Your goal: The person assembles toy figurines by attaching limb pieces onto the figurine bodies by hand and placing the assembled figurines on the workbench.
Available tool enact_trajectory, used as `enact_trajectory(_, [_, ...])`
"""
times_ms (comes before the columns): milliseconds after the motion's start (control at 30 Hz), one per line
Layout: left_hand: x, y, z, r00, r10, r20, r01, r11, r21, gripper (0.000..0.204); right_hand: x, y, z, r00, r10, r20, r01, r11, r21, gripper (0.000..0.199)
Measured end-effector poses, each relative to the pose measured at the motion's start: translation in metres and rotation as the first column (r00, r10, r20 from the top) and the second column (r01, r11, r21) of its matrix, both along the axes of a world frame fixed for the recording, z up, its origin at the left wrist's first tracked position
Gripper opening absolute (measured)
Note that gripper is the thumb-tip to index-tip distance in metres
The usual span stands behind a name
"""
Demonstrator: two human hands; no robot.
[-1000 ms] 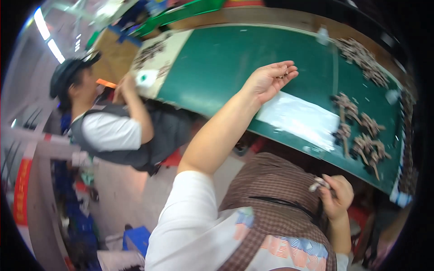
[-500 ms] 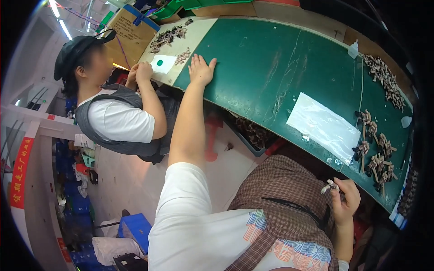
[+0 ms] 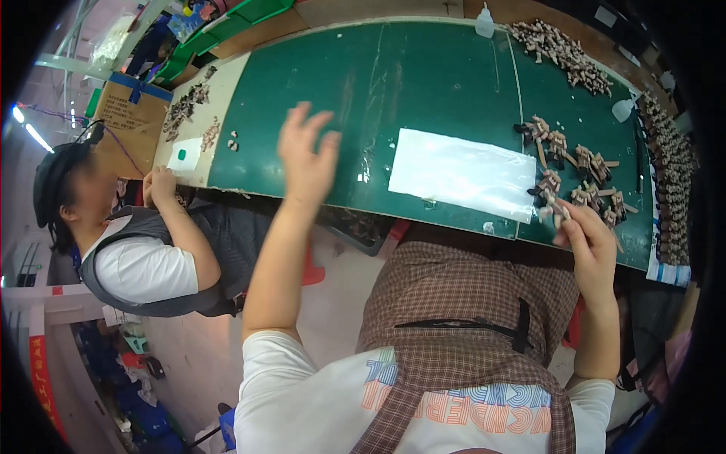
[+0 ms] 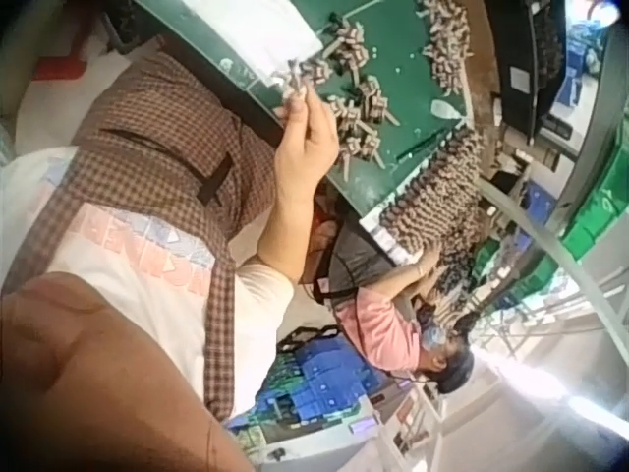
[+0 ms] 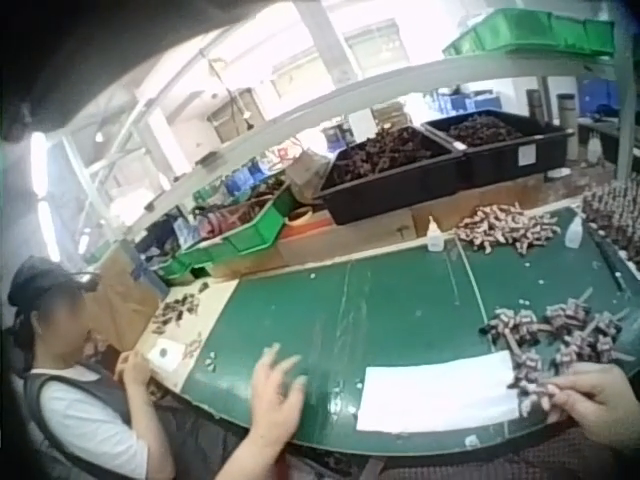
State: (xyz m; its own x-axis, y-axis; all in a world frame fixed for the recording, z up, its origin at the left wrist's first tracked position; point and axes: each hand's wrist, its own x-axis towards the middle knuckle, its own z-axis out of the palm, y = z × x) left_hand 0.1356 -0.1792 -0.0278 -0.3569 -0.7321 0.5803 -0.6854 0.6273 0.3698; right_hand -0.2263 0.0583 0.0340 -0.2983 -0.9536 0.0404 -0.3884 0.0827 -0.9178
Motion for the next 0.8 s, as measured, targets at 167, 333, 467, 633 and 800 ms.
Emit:
enact_trajectory(167, [-0.095, 0.074, 0.031, 0.95, -0.308, -0.053, 0.312, 0.927, 0.208, 0.031, 0.003, -0.016, -0.004, 0.988, 0.124, 0.092, -0.133, 0.986, 0.098, 0.017])
enact_trajectory(333, [-0.181, 0.03, 0.029, 0.878, -0.474, -0.072, 0.463, 0.799, 0.384, 0.048, 0.028, -0.014, 0.003, 0.964, 0.266, -0.022, -0.266, 0.953, -0.146, 0.019])
enact_trajectory(467, [-0.24, 0.001, 0.014, 0.744, -0.668, -0.018, 0.644, 0.71, 0.286, 0.062, 0.028, -0.001, 0.006, 0.975, 0.22, 0.031, -0.21, 0.957, -0.2, 0.019])
enact_trajectory(633, [-0.256, -0.017, 0.034, 0.532, -0.822, 0.201, 0.666, 0.554, 0.5, 0.06, 0.009, 0.014, -0.011, 0.995, 0.059, 0.083, -0.042, 0.98, -0.196, 0.015])
enact_trajectory(800, [-0.243, -0.02, 0.028, 0.697, -0.717, 0.018, 0.629, 0.623, 0.465, 0.061, -0.023, 0.038, -0.039, 0.96, -0.092, 0.263, 0.113, 0.992, -0.063, 0.013])
